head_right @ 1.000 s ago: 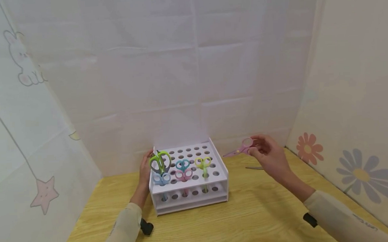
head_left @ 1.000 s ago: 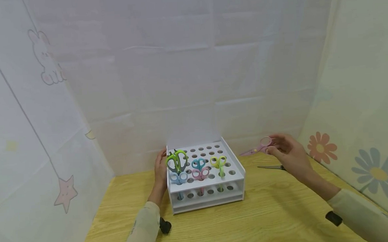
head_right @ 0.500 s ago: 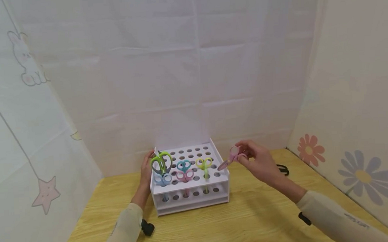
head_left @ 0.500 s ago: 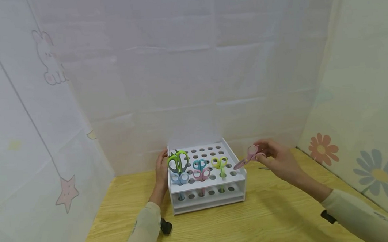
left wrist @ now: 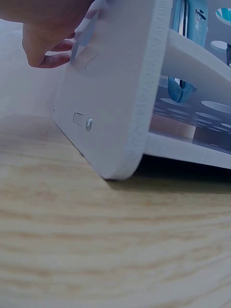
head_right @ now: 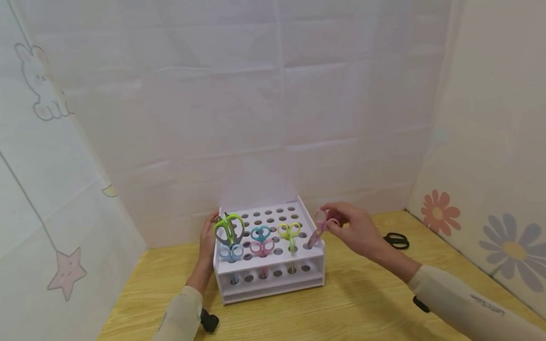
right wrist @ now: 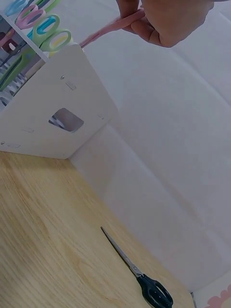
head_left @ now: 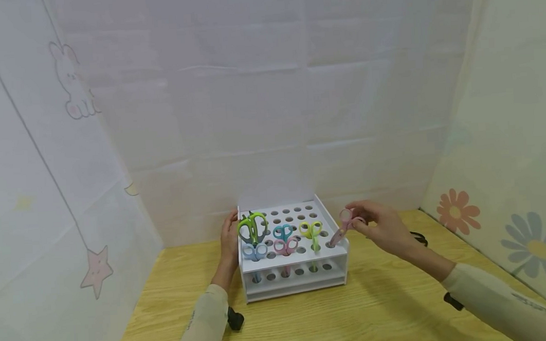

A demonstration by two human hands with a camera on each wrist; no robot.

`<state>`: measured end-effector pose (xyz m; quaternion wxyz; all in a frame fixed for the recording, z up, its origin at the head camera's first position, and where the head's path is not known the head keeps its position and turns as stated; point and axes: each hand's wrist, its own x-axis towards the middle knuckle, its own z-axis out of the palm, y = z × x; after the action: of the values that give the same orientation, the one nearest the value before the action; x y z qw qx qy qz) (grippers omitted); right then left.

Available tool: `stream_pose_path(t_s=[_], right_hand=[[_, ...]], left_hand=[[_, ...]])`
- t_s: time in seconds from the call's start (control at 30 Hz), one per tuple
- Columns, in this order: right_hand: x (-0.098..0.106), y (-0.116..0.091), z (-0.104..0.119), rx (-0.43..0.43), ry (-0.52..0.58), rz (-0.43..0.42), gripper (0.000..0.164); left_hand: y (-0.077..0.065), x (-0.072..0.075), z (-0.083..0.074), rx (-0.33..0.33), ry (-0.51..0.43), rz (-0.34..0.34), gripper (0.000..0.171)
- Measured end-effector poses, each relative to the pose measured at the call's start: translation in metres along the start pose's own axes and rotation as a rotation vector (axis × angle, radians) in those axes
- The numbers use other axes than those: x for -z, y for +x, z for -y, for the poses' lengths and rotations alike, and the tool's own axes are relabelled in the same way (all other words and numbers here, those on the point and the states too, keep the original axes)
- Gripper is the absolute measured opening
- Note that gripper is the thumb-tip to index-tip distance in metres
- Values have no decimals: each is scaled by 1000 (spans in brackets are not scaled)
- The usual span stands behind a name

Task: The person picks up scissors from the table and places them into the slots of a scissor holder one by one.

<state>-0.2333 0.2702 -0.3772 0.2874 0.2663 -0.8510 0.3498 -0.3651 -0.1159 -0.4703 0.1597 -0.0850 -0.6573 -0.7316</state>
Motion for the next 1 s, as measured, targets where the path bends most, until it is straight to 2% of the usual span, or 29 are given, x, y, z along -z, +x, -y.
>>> stream_pose_path(t_s=[0.13, 0.3, 0.5, 0.8, 1.0], right_hand=[[-8, 3, -2, 69, -46, -5, 36], [-17, 6, -4, 119, -11, 18, 38], [-29, 7, -10, 80, -7, 81, 36], [-40, 5, -14, 65, 4, 117, 35], [-44, 5, -12, 22, -1, 150, 25]], left_hand=[[0, 0, 1, -12, 0, -8, 48], [1, -1, 1, -16, 0, -12, 47], [2, -1, 4, -17, 7, -24, 45], [4, 0, 6, -20, 5, -14, 44], [-7, 3, -23, -6, -10, 50, 45]])
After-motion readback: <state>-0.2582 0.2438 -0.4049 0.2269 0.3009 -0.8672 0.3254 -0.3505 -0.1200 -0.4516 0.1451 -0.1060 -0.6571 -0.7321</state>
